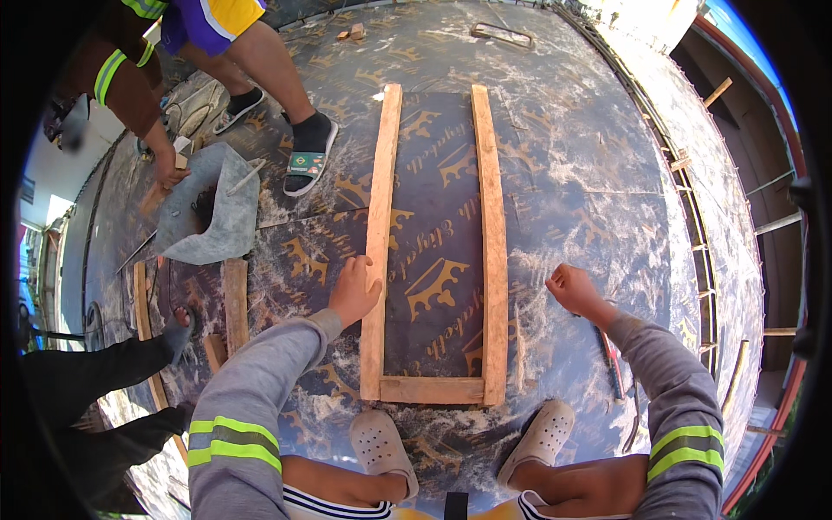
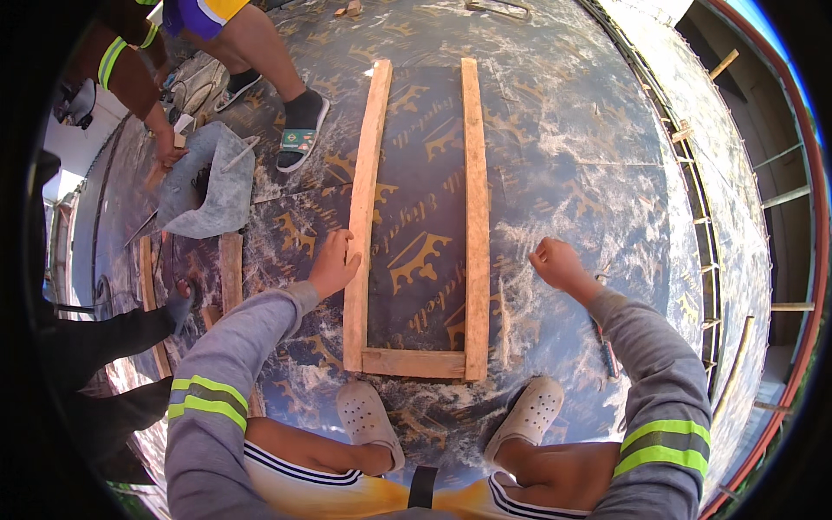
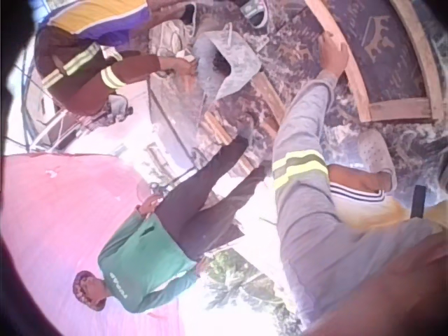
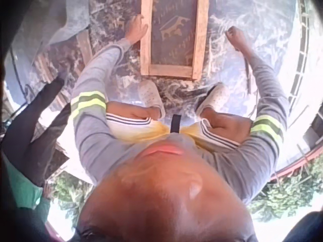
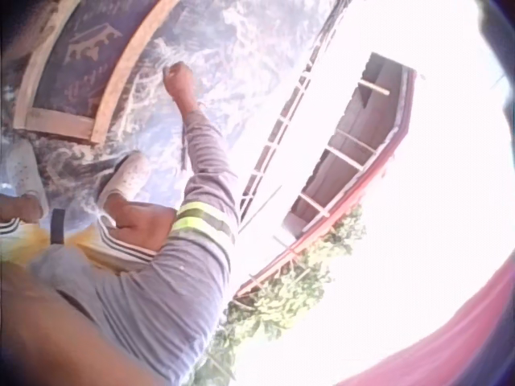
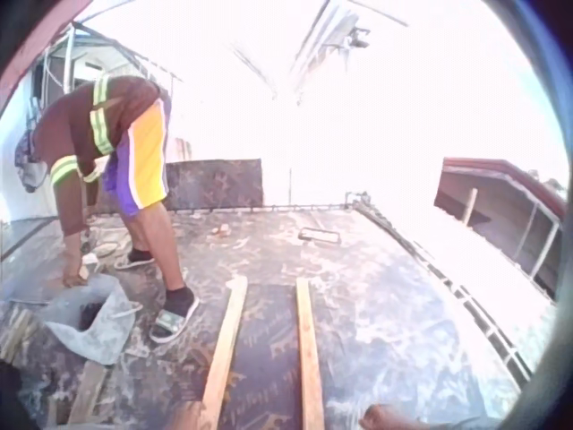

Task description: The person assembles a rectangular wooden frame on a patterned floor by positioning planks and hammering nails to secure the corners. They adjust the frame pieces and use a hammer to drive nails into the joints, completing the frame assembly.

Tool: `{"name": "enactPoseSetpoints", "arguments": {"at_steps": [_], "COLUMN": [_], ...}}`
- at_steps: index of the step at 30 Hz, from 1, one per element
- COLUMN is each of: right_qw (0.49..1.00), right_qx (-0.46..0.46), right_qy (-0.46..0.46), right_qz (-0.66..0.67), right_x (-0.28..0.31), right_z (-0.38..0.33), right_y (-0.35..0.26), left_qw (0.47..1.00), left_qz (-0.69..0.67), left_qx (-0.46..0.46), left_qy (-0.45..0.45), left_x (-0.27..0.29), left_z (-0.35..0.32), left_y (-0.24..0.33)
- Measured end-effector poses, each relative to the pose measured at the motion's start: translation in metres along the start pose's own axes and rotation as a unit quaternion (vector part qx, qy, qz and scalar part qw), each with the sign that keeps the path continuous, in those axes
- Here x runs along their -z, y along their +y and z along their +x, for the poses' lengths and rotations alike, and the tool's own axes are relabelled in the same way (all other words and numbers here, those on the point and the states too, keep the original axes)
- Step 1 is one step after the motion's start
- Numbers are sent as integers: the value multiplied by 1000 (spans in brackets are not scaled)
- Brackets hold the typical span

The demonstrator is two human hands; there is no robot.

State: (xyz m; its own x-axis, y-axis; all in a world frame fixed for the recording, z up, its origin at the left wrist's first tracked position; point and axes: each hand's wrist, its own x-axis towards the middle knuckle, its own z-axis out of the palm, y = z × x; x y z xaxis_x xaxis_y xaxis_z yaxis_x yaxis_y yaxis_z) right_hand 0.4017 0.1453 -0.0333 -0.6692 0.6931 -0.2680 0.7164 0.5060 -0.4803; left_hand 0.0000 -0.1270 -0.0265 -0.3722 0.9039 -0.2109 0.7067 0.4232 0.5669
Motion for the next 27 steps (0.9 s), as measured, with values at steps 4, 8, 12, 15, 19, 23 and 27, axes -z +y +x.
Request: {"name": "enactPoseSetpoints", "arguments": {"at_steps": [4, 8, 12, 15, 19, 23, 27], "right_qw": [998, 986, 985, 969, 986, 988, 994], "right_qx": [16, -39, -8, -46, -21, -59, -73], "right_qy": [-20, 4, 99, 25, 68, 45, 19], "right_qz": [55, 161, 138, 240, 153, 136, 84], "right_x": [-32, -69, -109, -111, -107, -91, -77], "right_z": [26, 36, 45, 43, 45, 45, 33], "right_y": [-49, -82, -62, -93, -73, -86, -95], "left_qw": [994, 976, 976, 971, 971, 968, 971], "left_qz": [19, -23, 24, 31, 28, 46, 29], "left_qx": [104, 195, 204, 236, 236, 243, 235], "left_qy": [17, -90, -72, -36, -27, -38, -43], "left_x": [-5, -31, -43, -41, -39, -34, -49], "left_z": [18, 17, 26, 12, 20, 23, 6], "left_y": [-29, -30, -5, -22, -2, 6, -4]}}
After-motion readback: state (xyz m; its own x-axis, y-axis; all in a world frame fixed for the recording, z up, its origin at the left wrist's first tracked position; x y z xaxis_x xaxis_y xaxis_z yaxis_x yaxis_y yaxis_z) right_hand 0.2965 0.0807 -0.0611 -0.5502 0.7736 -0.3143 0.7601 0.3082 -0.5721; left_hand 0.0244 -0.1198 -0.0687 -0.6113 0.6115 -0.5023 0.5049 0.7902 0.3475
